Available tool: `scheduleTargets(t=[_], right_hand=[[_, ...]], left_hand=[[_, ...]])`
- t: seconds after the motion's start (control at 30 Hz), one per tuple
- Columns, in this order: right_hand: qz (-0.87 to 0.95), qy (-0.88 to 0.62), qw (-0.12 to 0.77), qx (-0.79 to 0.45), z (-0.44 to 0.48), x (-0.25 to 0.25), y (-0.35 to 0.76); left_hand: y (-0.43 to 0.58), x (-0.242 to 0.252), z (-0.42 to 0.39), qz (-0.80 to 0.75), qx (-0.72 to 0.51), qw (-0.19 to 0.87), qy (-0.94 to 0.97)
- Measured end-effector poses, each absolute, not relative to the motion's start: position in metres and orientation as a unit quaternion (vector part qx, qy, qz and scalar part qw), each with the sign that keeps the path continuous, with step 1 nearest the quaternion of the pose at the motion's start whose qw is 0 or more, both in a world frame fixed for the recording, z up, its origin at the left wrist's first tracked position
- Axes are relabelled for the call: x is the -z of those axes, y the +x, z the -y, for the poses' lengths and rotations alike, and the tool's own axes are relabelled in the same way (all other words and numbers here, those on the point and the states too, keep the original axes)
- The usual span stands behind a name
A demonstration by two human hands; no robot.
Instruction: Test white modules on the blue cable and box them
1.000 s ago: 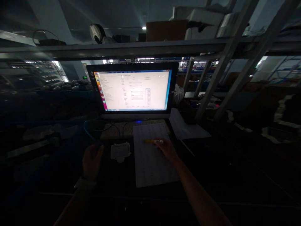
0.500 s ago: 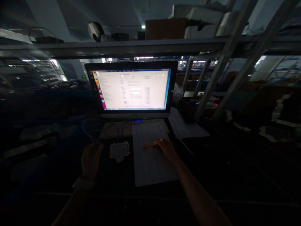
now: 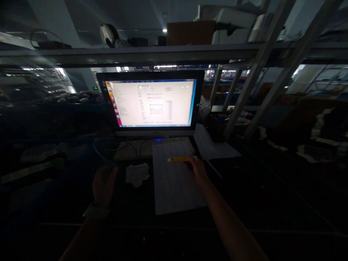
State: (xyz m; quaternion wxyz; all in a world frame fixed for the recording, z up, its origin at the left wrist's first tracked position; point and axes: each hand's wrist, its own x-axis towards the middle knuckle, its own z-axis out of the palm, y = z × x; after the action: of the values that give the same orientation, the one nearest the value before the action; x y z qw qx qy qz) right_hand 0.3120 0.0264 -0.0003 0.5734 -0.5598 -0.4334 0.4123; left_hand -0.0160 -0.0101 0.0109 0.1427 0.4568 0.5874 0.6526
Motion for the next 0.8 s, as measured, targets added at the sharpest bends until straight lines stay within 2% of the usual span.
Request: scheduleTargets(t=[0.17,0.8], right_hand=[[0.418,-0.564,0.592,-0.397,-0.027,-0.001,0.310],[0.548,-0.569,0.486,-0.374,-0.025,0.008,0.302]], left_hand=[[-0.018,-0.008,0.008,-0.593,-0.650,0.137,0.455],[-0.019,-0.003,0.007,-0.568,-0.669,0.158,0.452]])
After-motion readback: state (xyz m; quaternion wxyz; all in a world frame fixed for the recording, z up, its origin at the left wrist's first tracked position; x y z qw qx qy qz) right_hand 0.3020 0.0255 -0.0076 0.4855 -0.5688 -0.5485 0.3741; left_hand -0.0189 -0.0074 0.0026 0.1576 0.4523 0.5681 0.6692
